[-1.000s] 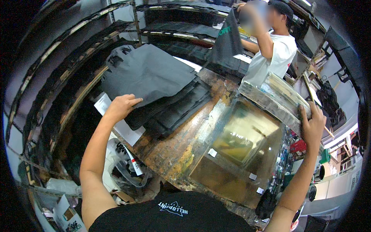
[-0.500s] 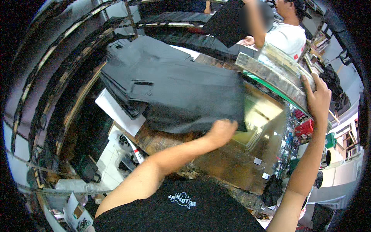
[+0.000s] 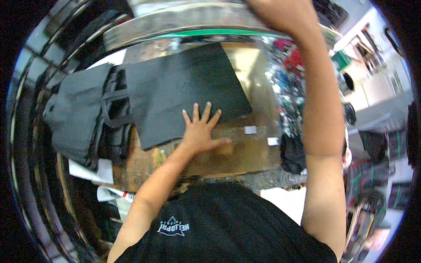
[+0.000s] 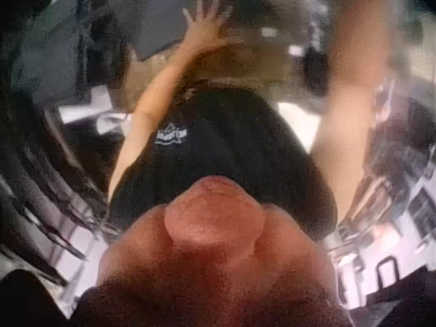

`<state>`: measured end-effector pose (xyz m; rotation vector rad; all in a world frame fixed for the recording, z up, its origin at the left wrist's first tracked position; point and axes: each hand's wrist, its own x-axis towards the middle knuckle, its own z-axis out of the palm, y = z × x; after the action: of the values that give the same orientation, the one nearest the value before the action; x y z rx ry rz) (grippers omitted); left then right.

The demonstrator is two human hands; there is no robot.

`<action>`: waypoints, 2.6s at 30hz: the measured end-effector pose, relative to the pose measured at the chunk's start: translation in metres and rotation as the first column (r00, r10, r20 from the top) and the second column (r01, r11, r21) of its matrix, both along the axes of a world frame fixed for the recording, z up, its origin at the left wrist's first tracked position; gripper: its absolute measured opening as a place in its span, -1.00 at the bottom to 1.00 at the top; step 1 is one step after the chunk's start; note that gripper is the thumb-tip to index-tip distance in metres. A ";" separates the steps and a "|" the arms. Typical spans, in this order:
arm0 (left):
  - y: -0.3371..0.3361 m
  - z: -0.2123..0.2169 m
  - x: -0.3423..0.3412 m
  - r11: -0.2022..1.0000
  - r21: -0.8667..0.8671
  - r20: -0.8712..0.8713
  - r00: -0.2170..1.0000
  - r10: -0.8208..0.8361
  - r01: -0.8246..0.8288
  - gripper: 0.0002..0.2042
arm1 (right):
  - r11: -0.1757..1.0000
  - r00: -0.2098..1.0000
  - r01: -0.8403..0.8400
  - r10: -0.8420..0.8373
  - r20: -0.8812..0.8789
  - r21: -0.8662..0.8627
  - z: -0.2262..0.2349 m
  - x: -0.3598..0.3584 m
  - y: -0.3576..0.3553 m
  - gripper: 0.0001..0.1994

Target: The person places a black tote bag onto a printing platform, lowers a green-inked screen, and uses a squeegee to apply the design, before lifting the screen and setting the bag aside.

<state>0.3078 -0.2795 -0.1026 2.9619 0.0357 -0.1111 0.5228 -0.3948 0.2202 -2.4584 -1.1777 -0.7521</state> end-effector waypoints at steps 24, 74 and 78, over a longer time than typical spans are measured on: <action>-0.073 -0.019 0.029 0.970 -0.124 0.223 0.958 -0.180 0.211 0.10 | 1.000 0.998 0.007 -0.007 0.064 -0.001 -0.005 -0.001 -0.003 -0.25; 0.069 -0.031 -0.109 0.798 -0.523 0.415 0.728 0.546 -0.300 0.19 | 0.960 0.973 -0.062 -0.003 -0.233 -0.273 -0.249 -0.017 -0.016 -0.29; 0.069 -0.026 -0.108 0.834 -0.448 0.406 0.758 0.510 -0.322 0.17 | 0.957 0.982 -0.064 0.010 -0.187 -0.284 -0.259 0.050 0.016 -0.24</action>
<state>0.1994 -0.2103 -0.1289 2.4442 0.5547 0.6644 0.5726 -0.3792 -0.0383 -2.6601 -1.3386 -0.3508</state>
